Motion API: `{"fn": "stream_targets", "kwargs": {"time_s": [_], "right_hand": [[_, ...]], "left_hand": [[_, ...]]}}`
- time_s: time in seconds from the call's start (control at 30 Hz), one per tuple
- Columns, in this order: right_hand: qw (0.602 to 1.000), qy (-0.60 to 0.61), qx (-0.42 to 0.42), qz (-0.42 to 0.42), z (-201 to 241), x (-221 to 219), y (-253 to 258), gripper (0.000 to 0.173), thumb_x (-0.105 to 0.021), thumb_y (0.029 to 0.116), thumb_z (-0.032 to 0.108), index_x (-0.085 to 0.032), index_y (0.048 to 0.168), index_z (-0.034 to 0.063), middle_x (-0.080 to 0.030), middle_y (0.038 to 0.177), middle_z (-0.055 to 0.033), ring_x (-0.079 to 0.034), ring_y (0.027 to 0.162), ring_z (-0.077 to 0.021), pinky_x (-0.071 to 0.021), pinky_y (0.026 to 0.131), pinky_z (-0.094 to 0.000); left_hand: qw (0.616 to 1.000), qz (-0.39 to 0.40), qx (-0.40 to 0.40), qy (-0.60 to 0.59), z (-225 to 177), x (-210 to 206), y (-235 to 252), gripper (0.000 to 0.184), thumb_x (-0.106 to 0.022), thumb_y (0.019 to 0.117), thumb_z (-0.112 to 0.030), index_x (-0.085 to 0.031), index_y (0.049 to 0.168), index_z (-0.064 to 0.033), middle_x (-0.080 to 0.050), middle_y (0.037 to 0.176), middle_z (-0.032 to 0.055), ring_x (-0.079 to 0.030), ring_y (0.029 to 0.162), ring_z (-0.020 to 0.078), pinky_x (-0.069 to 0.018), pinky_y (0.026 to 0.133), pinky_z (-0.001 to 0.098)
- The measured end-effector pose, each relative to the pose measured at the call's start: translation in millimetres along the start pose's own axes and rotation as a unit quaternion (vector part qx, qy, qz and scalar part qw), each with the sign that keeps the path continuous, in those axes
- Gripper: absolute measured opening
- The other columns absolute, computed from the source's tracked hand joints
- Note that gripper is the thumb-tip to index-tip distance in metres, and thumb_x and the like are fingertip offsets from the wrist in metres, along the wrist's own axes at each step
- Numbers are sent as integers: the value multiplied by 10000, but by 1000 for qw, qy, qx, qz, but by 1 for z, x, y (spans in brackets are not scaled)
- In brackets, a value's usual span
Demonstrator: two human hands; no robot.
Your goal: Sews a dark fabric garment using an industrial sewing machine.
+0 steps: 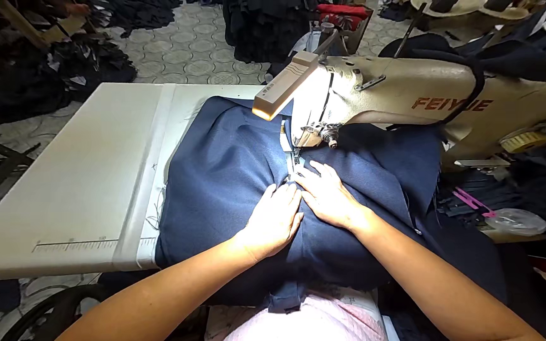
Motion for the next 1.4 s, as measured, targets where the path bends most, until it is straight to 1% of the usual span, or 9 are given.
{"fn": "stream_targets", "kwargs": {"time_s": [0.13,0.27,0.33,0.4,0.53,0.73,0.93,1.13,1.4], "right_hand": [[1000,11,9,-6,0,1,1,486,-366,1047,274,-592,1458,149,-513,1561,-25,-351,1510,-343,-206,1219,-602],[1000,12,2,0,-5,0,5,483,-365,1048,301,-600,1445,158,-515,1557,-31,-358,1508,-330,-213,1213,-614],[999,9,7,-32,-10,0,9,459,-393,1039,314,-643,1394,163,-573,1494,-52,-418,1468,-337,-264,1189,-617],[997,4,11,-72,-16,2,14,428,-431,1020,285,-689,1326,132,-637,1411,-80,-501,1403,-338,-328,1160,-605],[995,16,-5,-98,-25,9,24,369,-479,993,183,-737,1234,72,-680,1323,-136,-580,1315,-352,-398,1115,-608],[995,-5,-32,-98,-33,7,31,381,-476,1014,194,-717,1280,66,-662,1338,-165,-580,1312,-362,-394,1122,-609],[993,-12,-38,-110,-35,7,35,383,-471,1003,176,-724,1267,61,-671,1312,-186,-596,1288,-374,-407,1105,-619],[993,-10,-50,-106,-36,8,37,371,-486,1005,167,-721,1271,61,-663,1335,-180,-583,1304,-381,-394,1110,-619],[992,-13,-48,-114,-38,8,38,371,-487,1000,165,-729,1263,66,-672,1323,-182,-598,1287,-374,-409,1110,-593]], "left_hand": [[1000,6,4,0,-1,0,0,526,-328,1082,-311,-633,1359,16,-600,1446,182,-547,1382,312,-359,1160,567],[1000,21,12,0,2,1,3,526,-330,1081,-315,-629,1364,13,-592,1454,178,-536,1391,311,-345,1165,580],[999,43,20,-1,8,0,9,532,-322,1087,-328,-611,1389,2,-577,1471,173,-518,1406,307,-322,1175,589],[998,62,24,1,15,-3,16,541,-306,1089,-338,-593,1412,-13,-558,1490,168,-494,1424,300,-297,1187,587],[997,77,24,7,26,-6,29,528,-321,1082,-328,-574,1433,-25,-536,1509,164,-468,1444,296,-275,1194,597],[997,77,25,11,33,-6,38,525,-333,1077,-329,-570,1437,-29,-529,1517,157,-456,1454,291,-267,1194,609],[996,83,21,3,39,-7,42,531,-325,1079,-327,-548,1466,-39,-515,1536,143,-430,1475,286,-227,1211,620],[997,72,6,1,43,-8,45,532,-325,1071,-327,-562,1448,-34,-530,1519,151,-438,1470,291,-236,1201,633],[998,68,4,-11,46,-9,47,522,-348,1063,-333,-579,1430,-44,-536,1491,163,-457,1446,296,-243,1194,642]]}}
Point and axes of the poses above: each hand's wrist, its own y-axis towards the middle knuckle, its own x-axis out of the back of the hand, z = x × y, the point moved 6 cm from there along y, towards the middle knuckle
